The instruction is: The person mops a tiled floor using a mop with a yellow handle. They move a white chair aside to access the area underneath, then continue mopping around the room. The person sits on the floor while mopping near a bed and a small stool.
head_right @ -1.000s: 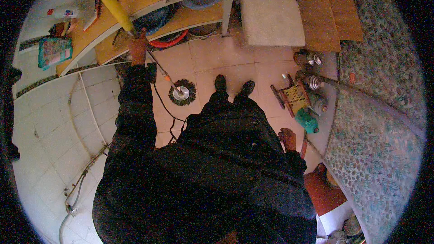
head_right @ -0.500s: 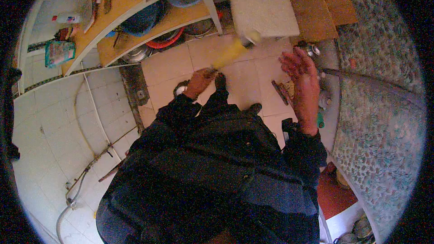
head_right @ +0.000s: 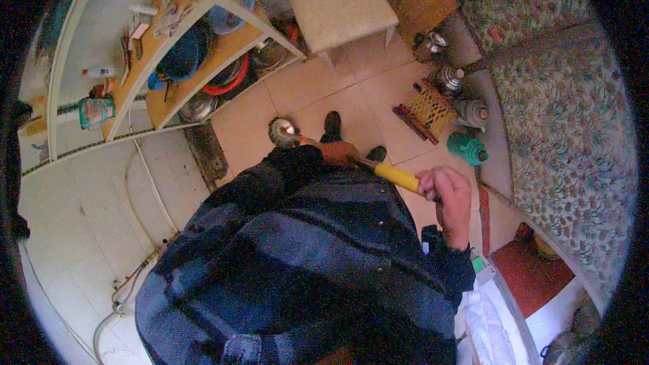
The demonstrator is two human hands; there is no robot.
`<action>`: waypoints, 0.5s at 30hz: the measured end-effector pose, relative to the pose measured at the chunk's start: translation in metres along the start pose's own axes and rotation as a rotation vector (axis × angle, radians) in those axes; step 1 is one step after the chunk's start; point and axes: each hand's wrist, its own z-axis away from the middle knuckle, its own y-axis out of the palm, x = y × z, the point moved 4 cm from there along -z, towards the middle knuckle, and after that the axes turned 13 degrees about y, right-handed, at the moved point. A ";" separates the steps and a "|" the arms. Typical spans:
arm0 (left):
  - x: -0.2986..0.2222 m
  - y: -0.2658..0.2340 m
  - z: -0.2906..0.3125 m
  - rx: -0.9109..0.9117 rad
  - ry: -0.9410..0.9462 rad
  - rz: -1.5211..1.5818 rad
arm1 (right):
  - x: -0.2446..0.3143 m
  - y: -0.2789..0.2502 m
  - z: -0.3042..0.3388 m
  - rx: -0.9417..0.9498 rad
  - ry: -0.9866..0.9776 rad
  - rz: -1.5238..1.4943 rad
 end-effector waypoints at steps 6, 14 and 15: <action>-0.028 -0.017 -0.071 0.199 0.046 -0.103 | -0.016 -0.025 0.073 -0.347 -0.168 -0.015; -0.074 -0.043 -0.148 0.234 0.308 -0.155 | 0.001 -0.030 0.128 -0.755 -0.291 -0.126; -0.078 -0.047 -0.148 0.195 0.334 -0.111 | 0.006 -0.028 0.128 -0.771 -0.296 -0.137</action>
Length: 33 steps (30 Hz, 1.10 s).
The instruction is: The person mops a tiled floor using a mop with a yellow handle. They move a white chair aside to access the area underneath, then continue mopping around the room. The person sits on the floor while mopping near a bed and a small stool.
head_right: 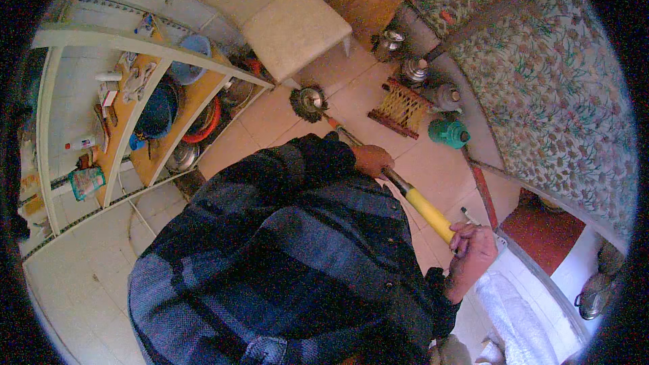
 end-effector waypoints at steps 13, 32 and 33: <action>0.038 -0.006 0.040 0.058 -0.063 0.115 | 0.007 0.045 -0.038 -0.153 0.090 0.195; 0.017 0.068 -0.070 0.451 -0.204 0.204 | -0.106 -0.121 -0.070 -0.009 0.569 -0.033; 0.007 0.074 -0.090 0.508 -0.161 0.206 | -0.103 -0.141 -0.062 -0.029 0.567 -0.025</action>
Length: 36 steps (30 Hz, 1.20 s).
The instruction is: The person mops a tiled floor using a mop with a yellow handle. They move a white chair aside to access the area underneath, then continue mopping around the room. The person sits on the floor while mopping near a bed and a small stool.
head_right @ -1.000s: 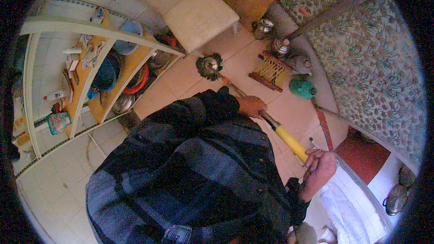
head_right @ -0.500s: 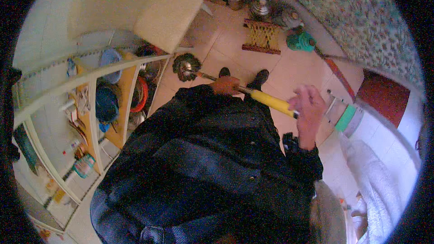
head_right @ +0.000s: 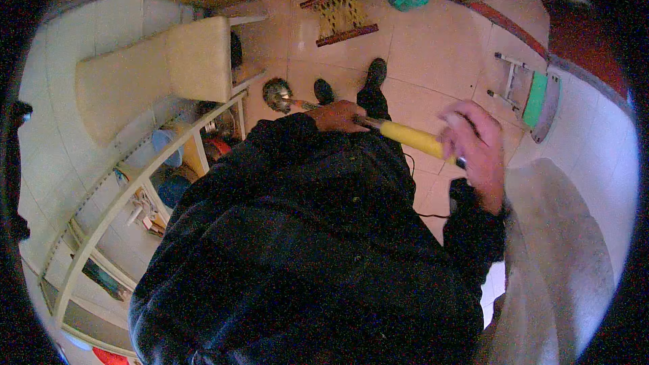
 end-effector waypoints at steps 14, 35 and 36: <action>-0.008 -0.037 -0.026 0.241 0.018 -0.252 | -0.065 0.007 0.060 -0.359 0.024 -0.187; 0.130 -0.083 0.056 0.038 -0.043 -0.561 | -0.003 0.139 0.033 -0.054 0.031 0.916; 0.130 -0.078 0.046 0.107 -0.026 -0.508 | -0.002 0.130 0.042 -0.055 0.038 0.875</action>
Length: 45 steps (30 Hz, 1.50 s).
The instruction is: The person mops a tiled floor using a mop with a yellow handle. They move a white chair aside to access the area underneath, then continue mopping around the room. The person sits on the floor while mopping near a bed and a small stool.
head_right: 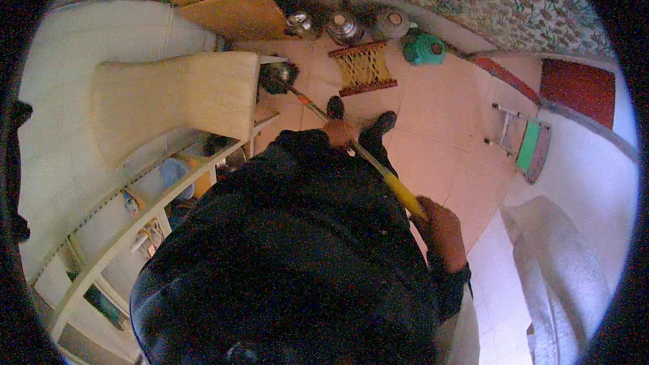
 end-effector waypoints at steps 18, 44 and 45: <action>-0.146 -0.066 -0.092 -0.103 0.115 0.032 | -0.126 -0.093 0.087 -0.181 0.162 -0.146; 0.014 -0.218 0.053 -0.623 -0.031 0.077 | 0.115 -0.150 -0.021 -0.691 -0.294 0.659; 0.027 -0.217 0.062 -0.684 -0.029 0.101 | 0.127 -0.146 -0.030 -0.684 -0.313 0.663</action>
